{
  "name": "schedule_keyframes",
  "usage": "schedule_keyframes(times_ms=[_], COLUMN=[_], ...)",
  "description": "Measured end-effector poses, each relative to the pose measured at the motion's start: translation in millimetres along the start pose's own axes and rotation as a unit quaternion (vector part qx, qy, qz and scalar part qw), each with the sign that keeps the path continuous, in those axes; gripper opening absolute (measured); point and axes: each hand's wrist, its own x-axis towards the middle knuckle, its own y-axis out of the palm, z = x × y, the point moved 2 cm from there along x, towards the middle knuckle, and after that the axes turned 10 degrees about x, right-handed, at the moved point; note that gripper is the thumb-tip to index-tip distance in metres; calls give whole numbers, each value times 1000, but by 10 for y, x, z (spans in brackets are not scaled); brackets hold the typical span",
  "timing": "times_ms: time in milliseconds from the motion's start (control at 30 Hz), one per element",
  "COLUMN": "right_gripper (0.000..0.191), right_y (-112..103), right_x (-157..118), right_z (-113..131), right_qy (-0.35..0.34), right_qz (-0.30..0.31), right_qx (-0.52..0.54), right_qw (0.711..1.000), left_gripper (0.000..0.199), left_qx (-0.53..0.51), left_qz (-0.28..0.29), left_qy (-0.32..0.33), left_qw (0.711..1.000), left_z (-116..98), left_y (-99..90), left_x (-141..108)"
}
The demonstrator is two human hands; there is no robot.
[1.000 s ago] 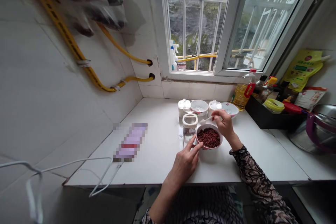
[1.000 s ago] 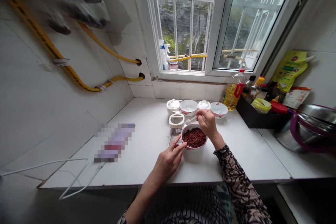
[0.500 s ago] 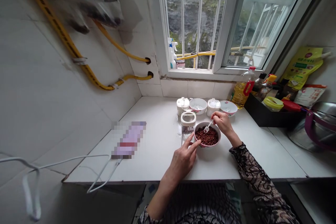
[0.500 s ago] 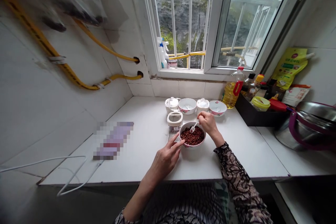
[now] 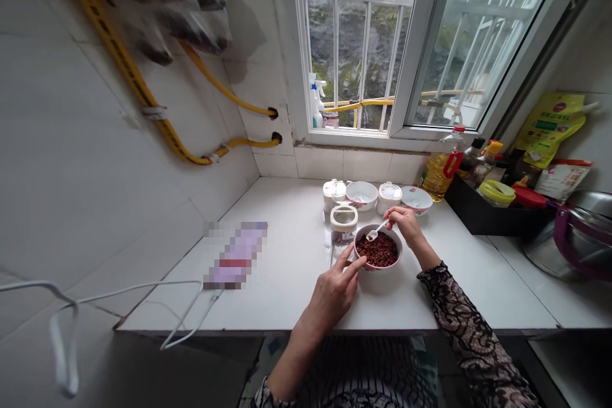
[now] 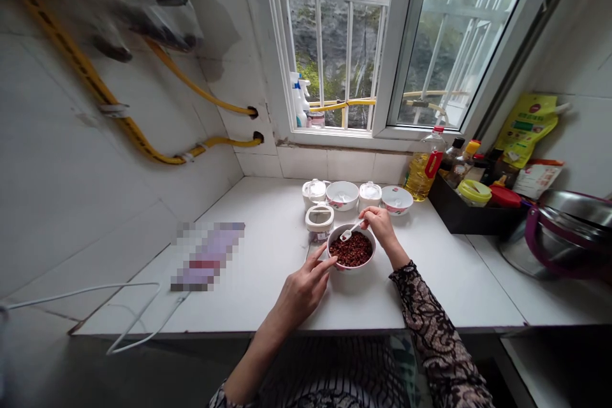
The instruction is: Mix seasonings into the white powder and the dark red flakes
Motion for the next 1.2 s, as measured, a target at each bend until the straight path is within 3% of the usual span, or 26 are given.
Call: schedule_keyframes(times_ms=[233,400,467,533,600,633,833,1033,1200], right_gripper=[13,19,18,18,21,22,17,19,18], right_y=[110,310,393,469,502,493,183,140,192], right_x=[43,-18,-83,-157,-217,-235,-195,-122,-113], right_z=[-11,96,144,175,194,205,257,93,5], right_qy=[-8,-169,-264,-350,-405,-417,-347,-248,-121], right_qz=[1,-7,19,71,111,116,18,79,83], right_qx=[38,-35,-124,-227,-289,-298,-271,-316,-204], right_qw=[999,985,956,906,860,851,898,912,968], left_gripper=[45,47,48,48,47,47,47,45,43], left_qx=[-9,-5,-1,1,-2,-4,-13,5,6], left_qz=[4,0,-1,-2,-2,-2,11,5,-2], left_qy=[4,2,0,-2,-1,-1,-3,2,2], left_qw=[1000,1000,1000,1000,1000,1000,1000,1000,1000], left_z=[8,13,11,10,9,9,8,14,4], left_y=[12,31,32,32,29,27,8,10,-4], left_x=[-4,-16,-17,-16,-16,-15,-14,-20,-15])
